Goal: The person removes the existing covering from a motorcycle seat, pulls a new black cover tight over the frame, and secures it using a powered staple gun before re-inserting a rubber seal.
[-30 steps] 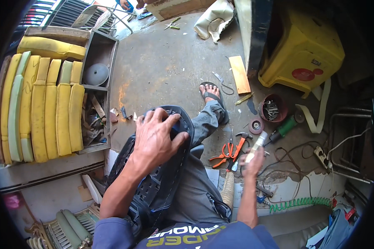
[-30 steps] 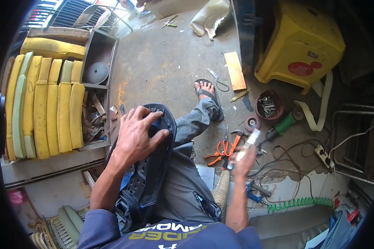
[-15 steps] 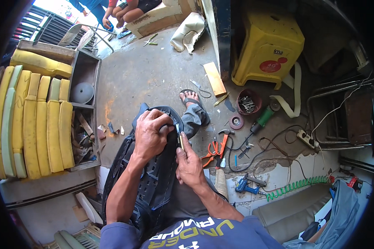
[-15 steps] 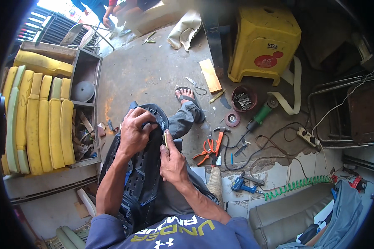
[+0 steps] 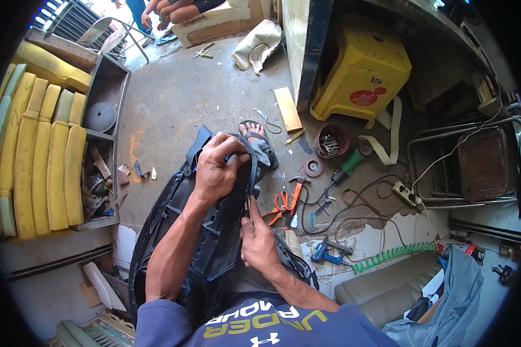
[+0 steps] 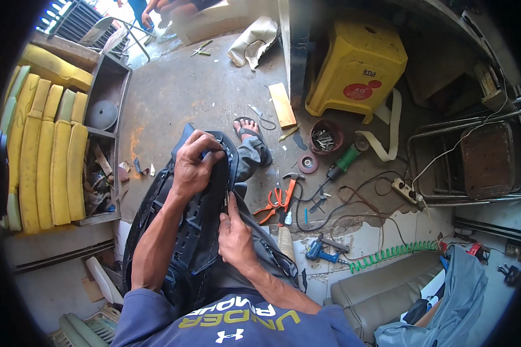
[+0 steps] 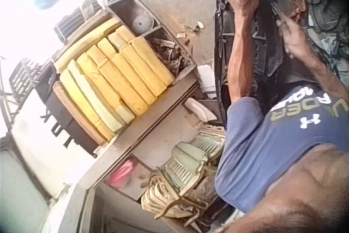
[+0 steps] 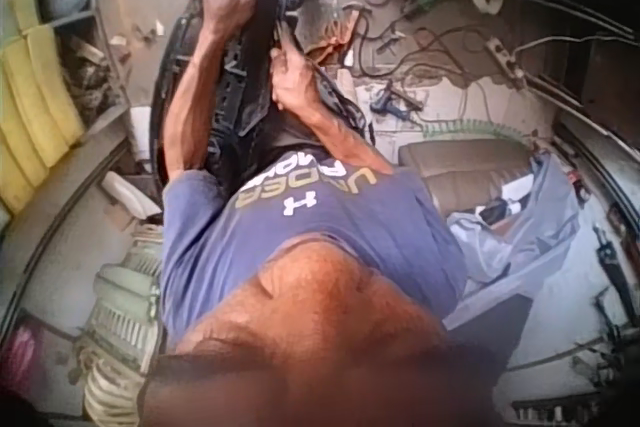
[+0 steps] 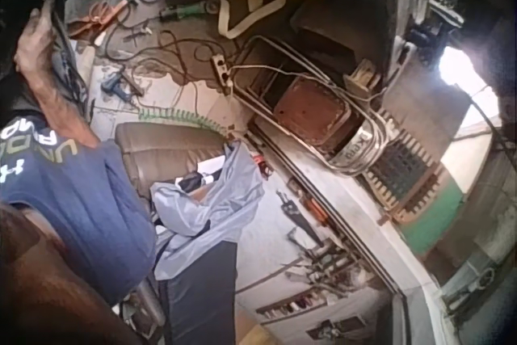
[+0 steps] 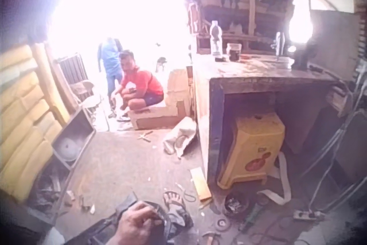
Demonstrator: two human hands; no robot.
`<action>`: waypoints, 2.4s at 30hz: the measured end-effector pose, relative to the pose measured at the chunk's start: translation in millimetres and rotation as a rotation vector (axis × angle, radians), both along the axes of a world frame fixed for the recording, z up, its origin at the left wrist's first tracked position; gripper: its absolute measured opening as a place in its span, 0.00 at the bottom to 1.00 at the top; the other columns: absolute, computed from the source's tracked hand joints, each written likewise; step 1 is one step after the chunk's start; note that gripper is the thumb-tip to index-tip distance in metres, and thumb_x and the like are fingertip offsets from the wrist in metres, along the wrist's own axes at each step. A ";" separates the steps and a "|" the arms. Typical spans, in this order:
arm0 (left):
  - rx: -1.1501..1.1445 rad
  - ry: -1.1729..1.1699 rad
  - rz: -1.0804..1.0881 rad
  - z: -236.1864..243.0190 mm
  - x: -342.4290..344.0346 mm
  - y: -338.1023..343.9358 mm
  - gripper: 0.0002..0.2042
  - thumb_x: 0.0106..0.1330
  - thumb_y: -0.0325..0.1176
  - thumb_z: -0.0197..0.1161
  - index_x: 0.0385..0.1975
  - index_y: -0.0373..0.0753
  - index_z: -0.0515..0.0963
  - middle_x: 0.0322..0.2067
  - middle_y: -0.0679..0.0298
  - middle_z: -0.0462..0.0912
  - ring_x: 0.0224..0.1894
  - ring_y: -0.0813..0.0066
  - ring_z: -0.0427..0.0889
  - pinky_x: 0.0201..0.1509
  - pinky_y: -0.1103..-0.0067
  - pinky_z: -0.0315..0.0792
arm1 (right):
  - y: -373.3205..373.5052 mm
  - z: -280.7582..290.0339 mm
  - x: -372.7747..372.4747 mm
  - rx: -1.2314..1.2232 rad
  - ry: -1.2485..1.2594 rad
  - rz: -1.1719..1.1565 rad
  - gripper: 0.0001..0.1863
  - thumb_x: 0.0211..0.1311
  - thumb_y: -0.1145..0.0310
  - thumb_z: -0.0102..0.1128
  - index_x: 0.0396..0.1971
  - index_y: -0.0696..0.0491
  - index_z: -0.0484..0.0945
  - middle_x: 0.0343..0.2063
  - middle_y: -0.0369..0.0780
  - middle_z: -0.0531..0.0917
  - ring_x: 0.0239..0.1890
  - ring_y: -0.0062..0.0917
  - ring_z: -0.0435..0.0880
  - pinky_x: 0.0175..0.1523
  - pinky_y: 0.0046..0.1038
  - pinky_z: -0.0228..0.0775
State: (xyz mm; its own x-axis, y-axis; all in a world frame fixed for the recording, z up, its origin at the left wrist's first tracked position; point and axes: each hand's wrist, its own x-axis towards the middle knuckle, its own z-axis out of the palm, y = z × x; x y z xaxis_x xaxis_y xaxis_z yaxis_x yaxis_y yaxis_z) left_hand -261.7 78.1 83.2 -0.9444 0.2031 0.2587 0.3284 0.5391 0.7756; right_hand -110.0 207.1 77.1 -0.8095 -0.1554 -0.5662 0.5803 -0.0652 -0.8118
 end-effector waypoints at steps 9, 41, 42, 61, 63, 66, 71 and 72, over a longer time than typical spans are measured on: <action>0.243 -0.034 0.076 -12.7 1.3 16.3 0.08 0.56 0.23 0.70 0.33 0.35 0.80 0.33 0.58 0.80 0.44 0.59 0.79 0.52 0.68 0.71 | -1.9 14.3 20.0 0.073 -0.029 -0.048 0.34 0.83 0.65 0.42 0.81 0.44 0.41 0.24 0.34 0.70 0.10 0.15 0.70 0.10 0.22 0.64; 1.045 -0.414 -0.500 -30.7 -4.7 -38.0 0.07 0.67 0.32 0.72 0.39 0.39 0.81 0.42 0.61 0.86 0.51 0.71 0.81 0.63 0.71 0.70 | -17.2 20.8 41.0 0.109 -0.049 -0.098 0.33 0.84 0.64 0.41 0.81 0.43 0.41 0.24 0.33 0.69 0.11 0.15 0.68 0.11 0.21 0.64; 1.095 -0.419 -0.478 -31.5 -3.5 -37.4 0.07 0.67 0.31 0.71 0.39 0.39 0.81 0.41 0.61 0.86 0.52 0.70 0.81 0.64 0.71 0.70 | -18.5 21.3 44.1 0.176 0.026 -0.070 0.33 0.83 0.64 0.41 0.81 0.43 0.41 0.24 0.33 0.69 0.11 0.15 0.68 0.11 0.21 0.64; -0.248 -0.577 0.160 13.9 69.4 -185.0 0.27 0.75 0.52 0.58 0.57 0.32 0.77 0.49 0.46 0.85 0.54 0.56 0.83 0.59 0.66 0.73 | 15.5 -24.7 112.6 -0.525 -0.033 -0.065 0.12 0.83 0.59 0.45 0.56 0.49 0.65 0.53 0.37 0.70 0.46 0.27 0.80 0.57 0.41 0.83; -0.041 -0.688 0.321 0.9 47.0 -224.9 0.23 0.77 0.50 0.57 0.53 0.34 0.81 0.42 0.56 0.87 0.47 0.69 0.83 0.54 0.70 0.75 | 5.8 -16.6 82.3 -0.490 0.120 0.009 0.12 0.84 0.60 0.42 0.55 0.51 0.65 0.60 0.43 0.72 0.52 0.29 0.81 0.56 0.38 0.83; 0.225 -0.596 0.528 -27.6 12.7 -313.8 0.24 0.78 0.49 0.55 0.53 0.31 0.81 0.42 0.57 0.87 0.43 0.71 0.83 0.51 0.70 0.76 | 4.0 8.1 42.0 -0.264 0.389 0.124 0.15 0.84 0.60 0.40 0.55 0.55 0.67 0.47 0.46 0.83 0.41 0.24 0.87 0.43 0.27 0.84; 0.606 -0.660 0.967 -131.4 15.2 -461.0 0.18 0.75 0.40 0.55 0.42 0.28 0.84 0.37 0.51 0.87 0.32 0.61 0.87 0.31 0.66 0.79 | 54.9 34.6 16.5 -0.088 0.395 -0.031 0.20 0.84 0.57 0.41 0.64 0.53 0.67 0.25 0.36 0.78 0.13 0.17 0.75 0.16 0.20 0.68; 0.596 -0.633 0.982 -152.7 30.7 -474.4 0.17 0.74 0.39 0.56 0.40 0.29 0.84 0.36 0.52 0.87 0.33 0.61 0.86 0.34 0.65 0.79 | 71.5 32.6 16.5 -0.059 0.431 -0.064 0.21 0.84 0.56 0.42 0.66 0.52 0.66 0.24 0.36 0.77 0.11 0.17 0.73 0.14 0.19 0.65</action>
